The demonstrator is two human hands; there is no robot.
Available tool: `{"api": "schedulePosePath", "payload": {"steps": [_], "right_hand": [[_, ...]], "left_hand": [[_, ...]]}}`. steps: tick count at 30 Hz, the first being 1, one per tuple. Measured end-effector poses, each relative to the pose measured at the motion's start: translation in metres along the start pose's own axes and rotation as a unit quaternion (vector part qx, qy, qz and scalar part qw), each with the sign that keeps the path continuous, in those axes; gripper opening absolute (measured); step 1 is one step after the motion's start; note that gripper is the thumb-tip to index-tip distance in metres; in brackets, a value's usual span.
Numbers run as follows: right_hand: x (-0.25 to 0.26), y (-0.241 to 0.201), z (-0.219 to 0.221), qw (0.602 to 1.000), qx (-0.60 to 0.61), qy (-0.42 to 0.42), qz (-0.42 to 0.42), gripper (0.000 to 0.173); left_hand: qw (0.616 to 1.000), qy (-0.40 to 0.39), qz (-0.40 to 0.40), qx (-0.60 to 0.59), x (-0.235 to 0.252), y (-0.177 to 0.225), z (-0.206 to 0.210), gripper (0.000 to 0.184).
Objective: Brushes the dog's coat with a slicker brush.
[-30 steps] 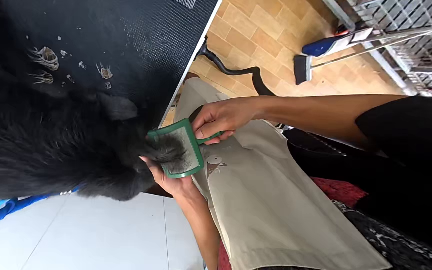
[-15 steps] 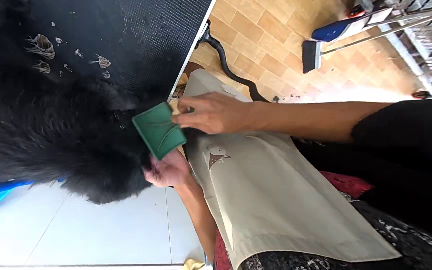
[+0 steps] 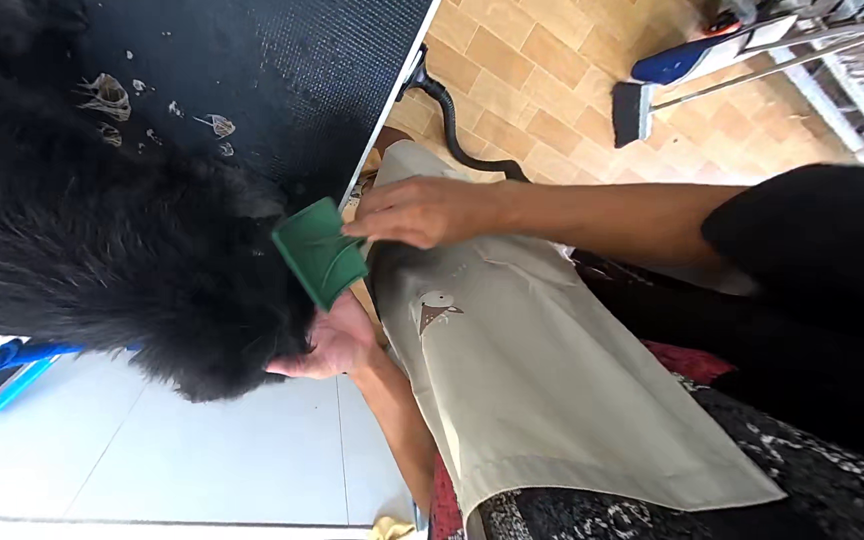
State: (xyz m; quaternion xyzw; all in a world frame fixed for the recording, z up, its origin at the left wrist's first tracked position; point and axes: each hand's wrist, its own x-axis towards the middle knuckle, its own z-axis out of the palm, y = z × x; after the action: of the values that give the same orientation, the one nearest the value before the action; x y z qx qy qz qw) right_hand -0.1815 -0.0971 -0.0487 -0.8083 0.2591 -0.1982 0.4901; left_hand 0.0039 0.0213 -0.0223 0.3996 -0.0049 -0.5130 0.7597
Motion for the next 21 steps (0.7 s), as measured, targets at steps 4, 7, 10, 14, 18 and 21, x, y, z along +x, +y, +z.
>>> {"api": "schedulePosePath", "payload": {"steps": [4,7,10,14,18,21], "right_hand": [[-0.027,0.004,-0.033,0.997,-0.051,-0.045,0.044,0.032],[0.001,-0.031,-0.016,0.999,0.017,0.027,0.008,0.030],[0.026,-0.041,0.011,0.996,0.062,0.047,-0.054,0.026],[0.001,-0.014,-0.005,1.000,0.011,-0.014,-0.019,0.029],[-0.025,0.002,-0.039,0.996,-0.060,-0.064,0.023,0.030],[-0.014,-0.011,-0.037,0.999,-0.013,0.000,0.036,0.031]], "left_hand": [[1.000,0.002,0.003,-0.002,-0.004,-0.002,0.000,0.083],[1.000,-0.012,-0.002,-0.001,-0.008,0.003,-0.004,0.083],[0.999,0.007,-0.026,-0.042,-0.009,0.005,0.003,0.087],[0.999,0.027,-0.023,-0.019,-0.011,-0.002,0.004,0.089],[0.999,0.006,-0.038,-0.013,-0.012,-0.009,0.000,0.086],[1.000,0.001,-0.031,-0.003,-0.009,-0.001,-0.005,0.090]]}}
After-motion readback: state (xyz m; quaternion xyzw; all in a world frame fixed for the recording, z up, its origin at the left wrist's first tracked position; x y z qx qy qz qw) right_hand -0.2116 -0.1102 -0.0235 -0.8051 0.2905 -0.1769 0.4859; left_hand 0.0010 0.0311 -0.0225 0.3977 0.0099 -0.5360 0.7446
